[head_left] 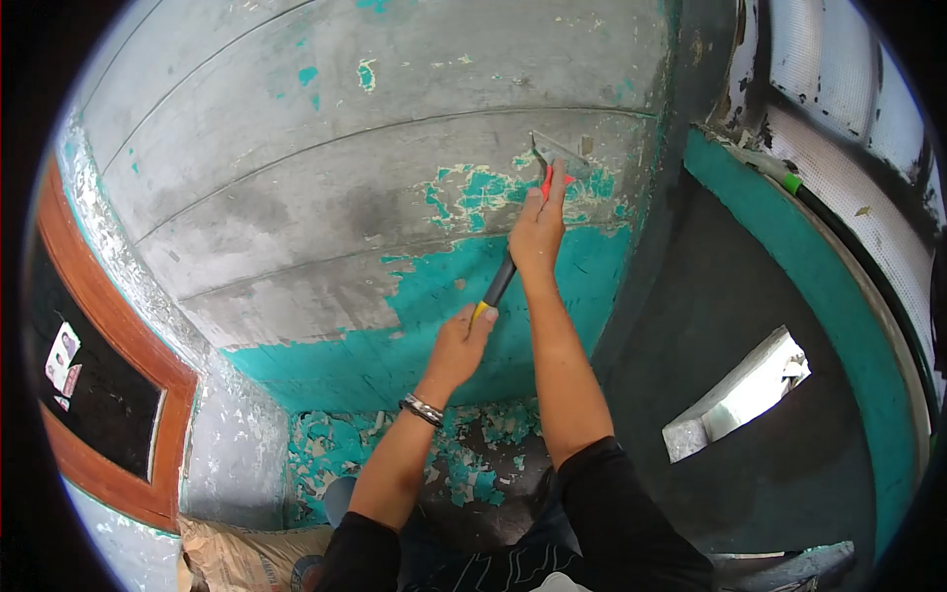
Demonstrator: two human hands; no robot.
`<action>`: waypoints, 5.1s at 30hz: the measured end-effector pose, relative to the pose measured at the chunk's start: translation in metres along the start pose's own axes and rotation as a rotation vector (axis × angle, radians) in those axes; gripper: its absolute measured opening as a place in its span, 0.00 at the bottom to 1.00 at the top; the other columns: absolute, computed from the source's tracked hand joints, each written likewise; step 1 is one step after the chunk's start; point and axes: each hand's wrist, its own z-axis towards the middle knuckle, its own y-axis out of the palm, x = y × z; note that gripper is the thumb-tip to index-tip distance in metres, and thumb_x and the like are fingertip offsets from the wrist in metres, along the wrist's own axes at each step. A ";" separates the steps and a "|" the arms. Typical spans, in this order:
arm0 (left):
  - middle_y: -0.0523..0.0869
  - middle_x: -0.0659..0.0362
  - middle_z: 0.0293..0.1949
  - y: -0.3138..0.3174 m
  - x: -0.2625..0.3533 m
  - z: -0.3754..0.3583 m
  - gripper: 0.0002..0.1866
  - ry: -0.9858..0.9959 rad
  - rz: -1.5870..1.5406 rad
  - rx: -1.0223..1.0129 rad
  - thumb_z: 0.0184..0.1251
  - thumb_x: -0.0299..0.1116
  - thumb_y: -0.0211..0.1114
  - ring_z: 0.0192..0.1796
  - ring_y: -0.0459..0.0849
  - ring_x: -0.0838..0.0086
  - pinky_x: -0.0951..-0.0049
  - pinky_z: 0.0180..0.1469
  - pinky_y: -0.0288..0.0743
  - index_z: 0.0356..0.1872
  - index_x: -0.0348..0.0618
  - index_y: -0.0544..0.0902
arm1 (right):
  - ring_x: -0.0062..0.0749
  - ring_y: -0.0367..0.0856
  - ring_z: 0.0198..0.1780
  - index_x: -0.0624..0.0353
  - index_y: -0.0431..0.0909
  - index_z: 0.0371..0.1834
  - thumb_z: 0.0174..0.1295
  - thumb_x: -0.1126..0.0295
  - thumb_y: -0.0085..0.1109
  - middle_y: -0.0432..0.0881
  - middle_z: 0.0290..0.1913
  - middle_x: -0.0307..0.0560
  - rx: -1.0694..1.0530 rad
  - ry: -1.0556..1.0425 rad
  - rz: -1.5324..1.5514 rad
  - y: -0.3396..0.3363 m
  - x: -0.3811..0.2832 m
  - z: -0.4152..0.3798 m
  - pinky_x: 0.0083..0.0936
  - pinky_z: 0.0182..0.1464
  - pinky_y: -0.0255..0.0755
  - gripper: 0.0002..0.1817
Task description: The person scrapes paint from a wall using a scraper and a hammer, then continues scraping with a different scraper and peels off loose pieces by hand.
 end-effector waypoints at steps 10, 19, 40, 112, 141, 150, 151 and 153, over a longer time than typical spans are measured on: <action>0.71 0.62 0.19 0.050 -0.021 -0.029 0.20 -0.181 -0.315 0.012 0.74 0.47 0.49 0.22 0.70 0.79 0.74 0.26 0.65 0.31 0.38 0.73 | 0.48 0.78 0.28 0.54 0.50 0.74 0.71 0.69 0.40 0.80 0.30 0.58 -0.138 -0.065 -0.206 -0.009 0.012 -0.015 0.39 0.34 0.70 0.28; 0.68 0.67 0.20 0.062 -0.034 -0.056 0.18 -0.279 -0.524 -0.032 0.74 0.45 0.50 0.22 0.67 0.84 0.77 0.24 0.62 0.32 0.39 0.72 | 0.39 0.75 0.24 0.50 0.51 0.74 0.71 0.69 0.40 0.78 0.28 0.54 -0.072 -0.284 -0.227 -0.009 0.052 -0.041 0.34 0.30 0.67 0.28; 0.75 0.44 0.22 0.040 -0.028 -0.014 0.21 -0.047 -0.050 -0.070 0.72 0.46 0.51 0.28 0.75 0.49 0.59 0.32 0.68 0.31 0.33 0.73 | 0.35 0.81 0.37 0.53 0.49 0.75 0.72 0.66 0.38 0.77 0.51 0.55 0.109 -0.268 -0.168 -0.008 0.070 0.001 0.27 0.39 0.74 0.28; 0.81 0.44 0.44 -0.003 -0.090 -0.147 0.31 0.106 0.436 -0.491 0.62 0.47 0.62 0.39 0.83 0.48 0.52 0.39 0.76 0.62 0.42 0.67 | 0.33 0.75 0.38 0.40 0.78 0.55 0.55 0.70 0.60 0.75 0.35 0.37 -0.484 -0.869 -1.349 -0.132 0.020 -0.015 0.32 0.40 0.65 0.22; 0.83 0.45 0.39 -0.022 -0.086 -0.150 0.31 0.037 0.544 -0.550 0.60 0.47 0.64 0.39 0.83 0.48 0.51 0.41 0.76 0.60 0.41 0.68 | 0.42 0.78 0.41 0.44 0.77 0.54 0.55 0.71 0.62 0.78 0.38 0.43 -0.600 -0.410 -0.895 -0.097 0.072 -0.072 0.37 0.44 0.70 0.21; 0.84 0.49 0.32 -0.010 -0.090 -0.150 0.28 0.114 0.527 -0.530 0.58 0.44 0.65 0.35 0.84 0.52 0.56 0.36 0.78 0.55 0.38 0.72 | 0.45 0.78 0.46 0.49 0.77 0.56 0.57 0.72 0.61 0.78 0.42 0.48 -0.321 -0.176 -0.922 -0.163 0.085 -0.041 0.35 0.47 0.70 0.21; 0.84 0.49 0.32 -0.010 -0.090 -0.149 0.28 0.115 0.528 -0.533 0.58 0.44 0.65 0.35 0.84 0.52 0.56 0.36 0.78 0.55 0.38 0.72 | 0.45 0.78 0.46 0.49 0.77 0.56 0.57 0.72 0.61 0.78 0.42 0.48 -0.329 -0.174 -0.938 -0.165 0.084 -0.039 0.35 0.47 0.70 0.21; 0.84 0.48 0.32 -0.011 -0.088 -0.147 0.27 0.076 0.558 -0.576 0.58 0.44 0.65 0.34 0.84 0.52 0.55 0.36 0.78 0.54 0.37 0.73 | 0.45 0.78 0.46 0.50 0.77 0.56 0.57 0.72 0.61 0.78 0.42 0.48 -0.334 -0.166 -0.954 -0.165 0.081 -0.038 0.35 0.47 0.70 0.21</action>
